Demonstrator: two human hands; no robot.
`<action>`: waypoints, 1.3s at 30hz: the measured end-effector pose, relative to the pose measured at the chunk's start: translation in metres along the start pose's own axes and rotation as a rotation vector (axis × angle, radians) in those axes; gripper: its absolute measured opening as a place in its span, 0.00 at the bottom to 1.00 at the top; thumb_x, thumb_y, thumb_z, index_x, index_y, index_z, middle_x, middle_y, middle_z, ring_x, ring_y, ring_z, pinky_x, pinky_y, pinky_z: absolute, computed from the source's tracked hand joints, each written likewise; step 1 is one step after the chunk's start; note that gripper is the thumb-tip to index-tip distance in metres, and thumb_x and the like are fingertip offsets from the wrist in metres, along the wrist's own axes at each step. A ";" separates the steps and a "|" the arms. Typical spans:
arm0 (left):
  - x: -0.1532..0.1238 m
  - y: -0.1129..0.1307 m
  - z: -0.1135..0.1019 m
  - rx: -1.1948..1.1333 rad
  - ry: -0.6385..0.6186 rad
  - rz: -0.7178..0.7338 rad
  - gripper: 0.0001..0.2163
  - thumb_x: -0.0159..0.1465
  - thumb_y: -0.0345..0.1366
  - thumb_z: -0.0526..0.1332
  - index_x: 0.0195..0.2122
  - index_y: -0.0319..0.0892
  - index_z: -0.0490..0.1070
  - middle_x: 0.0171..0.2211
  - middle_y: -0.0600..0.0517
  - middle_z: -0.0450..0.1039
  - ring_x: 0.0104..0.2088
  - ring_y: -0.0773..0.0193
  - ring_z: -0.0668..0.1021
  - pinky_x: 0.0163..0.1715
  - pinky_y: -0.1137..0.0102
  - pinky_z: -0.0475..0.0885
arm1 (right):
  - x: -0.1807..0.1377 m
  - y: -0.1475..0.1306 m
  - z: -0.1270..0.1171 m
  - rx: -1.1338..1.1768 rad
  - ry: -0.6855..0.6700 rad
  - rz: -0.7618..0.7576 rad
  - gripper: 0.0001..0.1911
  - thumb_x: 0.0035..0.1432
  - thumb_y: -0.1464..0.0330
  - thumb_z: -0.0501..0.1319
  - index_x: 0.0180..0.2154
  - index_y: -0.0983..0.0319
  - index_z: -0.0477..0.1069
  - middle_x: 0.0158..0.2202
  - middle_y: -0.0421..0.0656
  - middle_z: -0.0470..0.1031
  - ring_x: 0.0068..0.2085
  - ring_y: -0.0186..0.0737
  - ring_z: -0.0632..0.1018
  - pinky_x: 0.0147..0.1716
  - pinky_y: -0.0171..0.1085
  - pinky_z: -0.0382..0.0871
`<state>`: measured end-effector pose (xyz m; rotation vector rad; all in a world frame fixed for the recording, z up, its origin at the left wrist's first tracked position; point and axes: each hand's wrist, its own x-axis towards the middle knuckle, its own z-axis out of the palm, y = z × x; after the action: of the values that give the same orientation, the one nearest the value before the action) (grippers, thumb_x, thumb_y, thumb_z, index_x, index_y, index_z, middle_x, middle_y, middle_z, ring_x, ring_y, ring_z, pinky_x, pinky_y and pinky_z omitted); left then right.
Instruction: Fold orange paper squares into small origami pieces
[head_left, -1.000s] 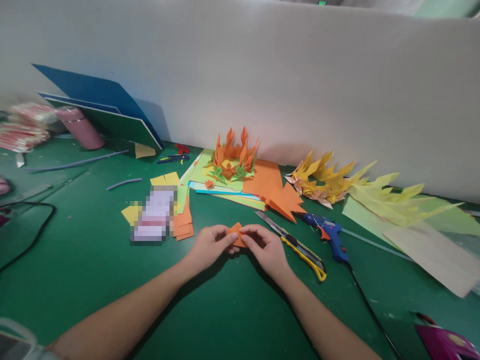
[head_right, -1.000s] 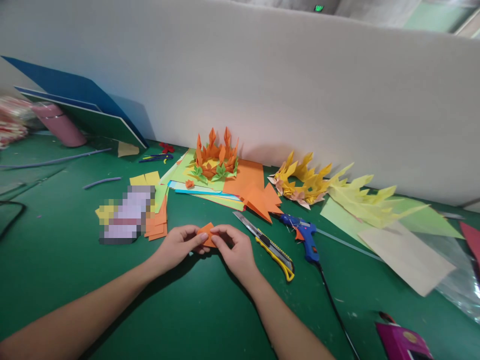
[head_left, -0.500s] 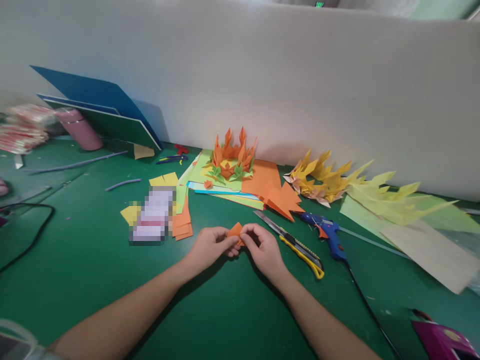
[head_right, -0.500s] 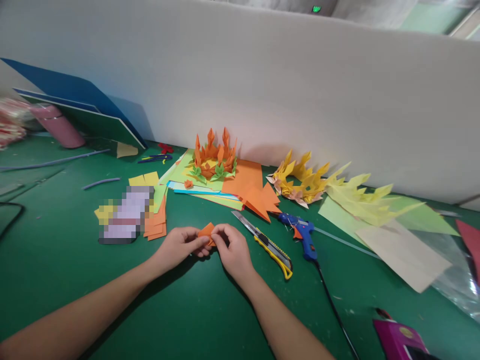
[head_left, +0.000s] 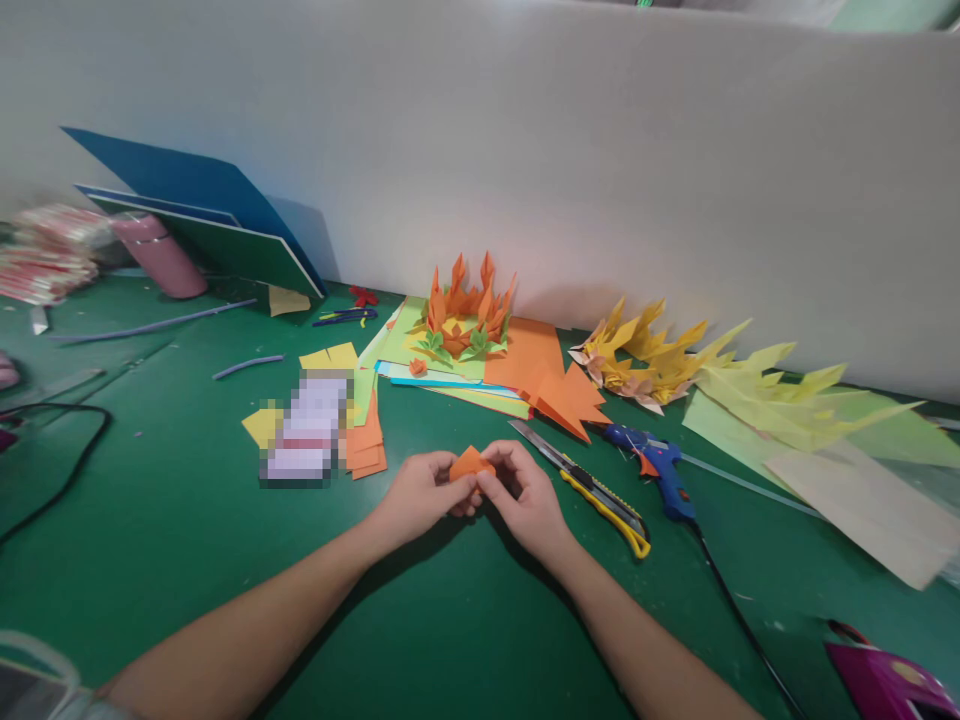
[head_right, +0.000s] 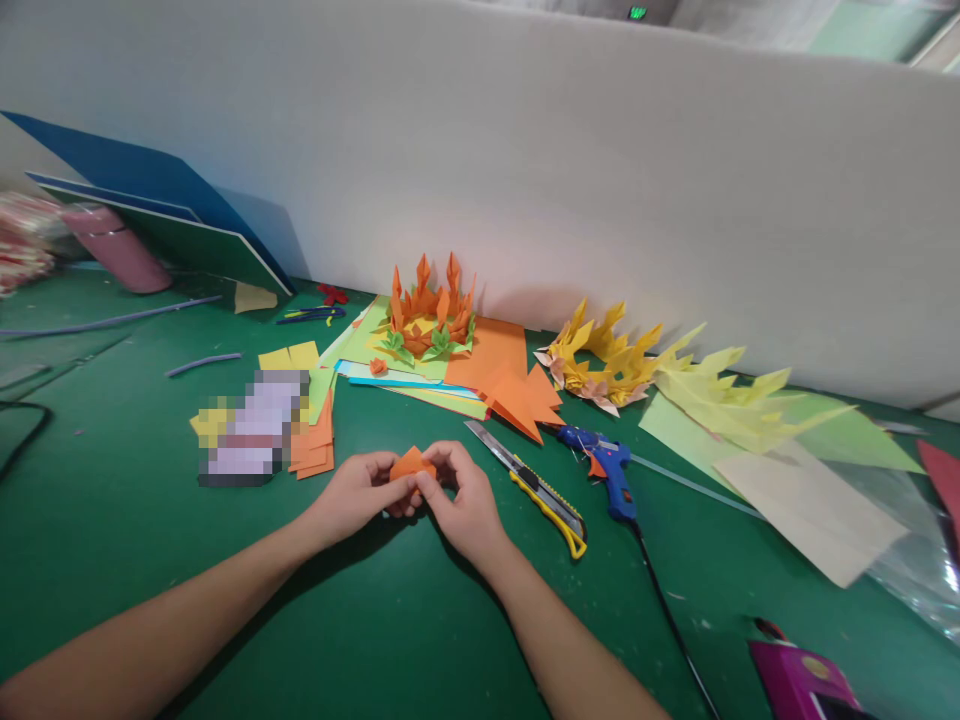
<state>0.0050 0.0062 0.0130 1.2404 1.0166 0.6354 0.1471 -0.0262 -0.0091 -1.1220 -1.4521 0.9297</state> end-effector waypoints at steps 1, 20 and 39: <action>0.000 0.001 0.000 -0.025 0.007 -0.001 0.07 0.49 0.36 0.63 0.23 0.39 0.66 0.17 0.56 0.72 0.18 0.70 0.74 0.20 0.75 0.67 | 0.000 -0.001 0.001 0.034 -0.015 -0.012 0.07 0.55 0.66 0.56 0.37 0.59 0.61 0.30 0.39 0.70 0.27 0.35 0.74 0.28 0.35 0.70; 0.000 0.005 -0.004 -0.119 0.033 -0.051 0.07 0.46 0.36 0.62 0.20 0.38 0.65 0.09 0.58 0.65 0.10 0.75 0.64 0.12 0.79 0.58 | -0.003 -0.001 0.008 0.202 -0.082 0.069 0.17 0.51 0.69 0.59 0.41 0.57 0.55 0.32 0.38 0.66 0.32 0.34 0.73 0.32 0.35 0.69; -0.001 0.006 -0.007 -0.091 -0.014 0.003 0.12 0.50 0.43 0.62 0.23 0.40 0.63 0.10 0.59 0.65 0.10 0.75 0.63 0.11 0.79 0.55 | -0.004 -0.001 0.001 -0.367 0.143 -0.327 0.06 0.54 0.73 0.61 0.32 0.55 0.74 0.36 0.43 0.70 0.39 0.42 0.72 0.39 0.42 0.66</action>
<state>-0.0007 0.0100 0.0193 1.1657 0.9637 0.6675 0.1461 -0.0300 -0.0089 -1.1390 -1.6643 0.3551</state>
